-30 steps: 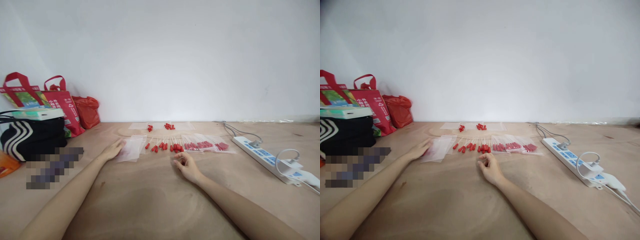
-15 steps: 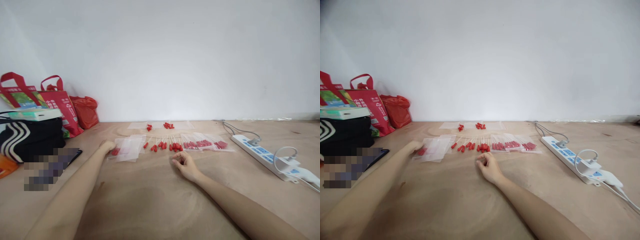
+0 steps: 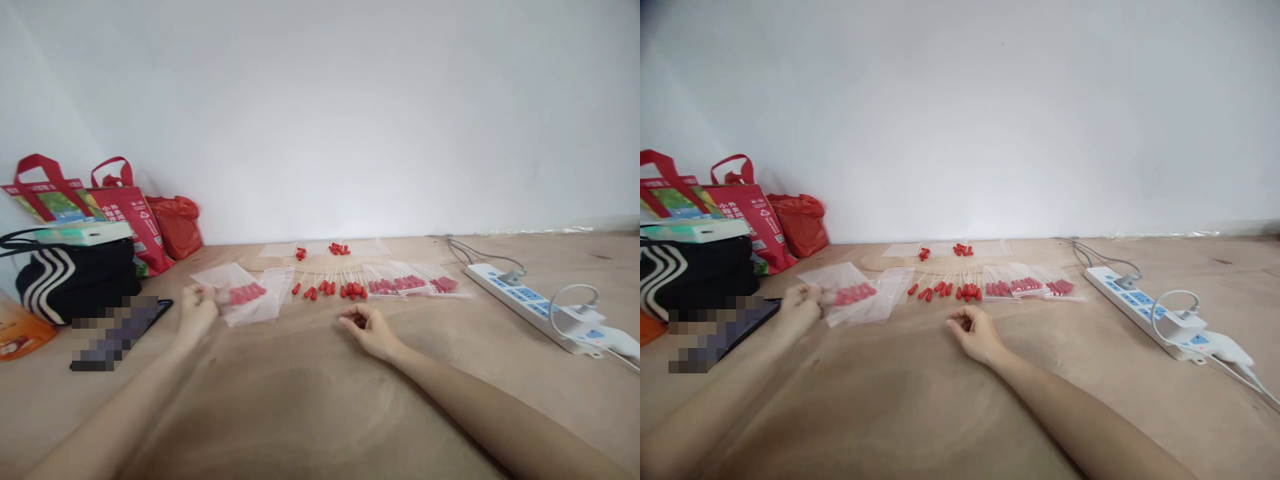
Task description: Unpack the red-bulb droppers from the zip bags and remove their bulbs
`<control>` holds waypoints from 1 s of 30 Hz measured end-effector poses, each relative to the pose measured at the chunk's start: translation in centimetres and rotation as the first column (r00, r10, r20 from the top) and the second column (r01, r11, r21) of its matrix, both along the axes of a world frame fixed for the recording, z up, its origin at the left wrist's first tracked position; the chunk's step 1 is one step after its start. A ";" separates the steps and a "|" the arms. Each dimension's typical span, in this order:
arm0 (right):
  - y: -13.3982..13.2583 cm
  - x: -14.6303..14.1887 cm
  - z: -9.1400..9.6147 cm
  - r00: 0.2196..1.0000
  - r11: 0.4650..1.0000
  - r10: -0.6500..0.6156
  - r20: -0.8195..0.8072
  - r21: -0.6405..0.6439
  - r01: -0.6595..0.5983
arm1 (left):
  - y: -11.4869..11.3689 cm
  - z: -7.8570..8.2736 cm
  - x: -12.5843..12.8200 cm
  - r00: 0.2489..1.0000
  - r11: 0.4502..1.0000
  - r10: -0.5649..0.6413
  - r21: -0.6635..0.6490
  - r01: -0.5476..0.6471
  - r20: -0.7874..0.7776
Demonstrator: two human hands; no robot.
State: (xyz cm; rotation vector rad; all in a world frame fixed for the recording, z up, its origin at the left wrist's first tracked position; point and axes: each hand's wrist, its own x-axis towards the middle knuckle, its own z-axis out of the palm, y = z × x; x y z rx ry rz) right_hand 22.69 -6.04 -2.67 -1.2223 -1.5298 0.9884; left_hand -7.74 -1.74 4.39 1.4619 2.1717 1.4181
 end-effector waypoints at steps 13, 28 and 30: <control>-0.8 0.9 1.3 0.840 0.827 0.095 -0.534 -0.427 -0.365 | -5.0 -3.1 10.0 0.740 0.739 -0.673 0.023 0.673 -0.020; 0.4 3.1 -0.5 0.965 0.962 -0.185 0.186 0.235 0.139 | 4.9 -3.9 1.0 0.477 0.663 -0.740 -0.634 0.398 -0.474; -0.5 3.7 -0.3 0.920 0.953 -0.261 0.294 0.228 0.198 | 4.2 -3.4 1.9 0.517 0.735 -0.675 -0.540 0.410 -0.526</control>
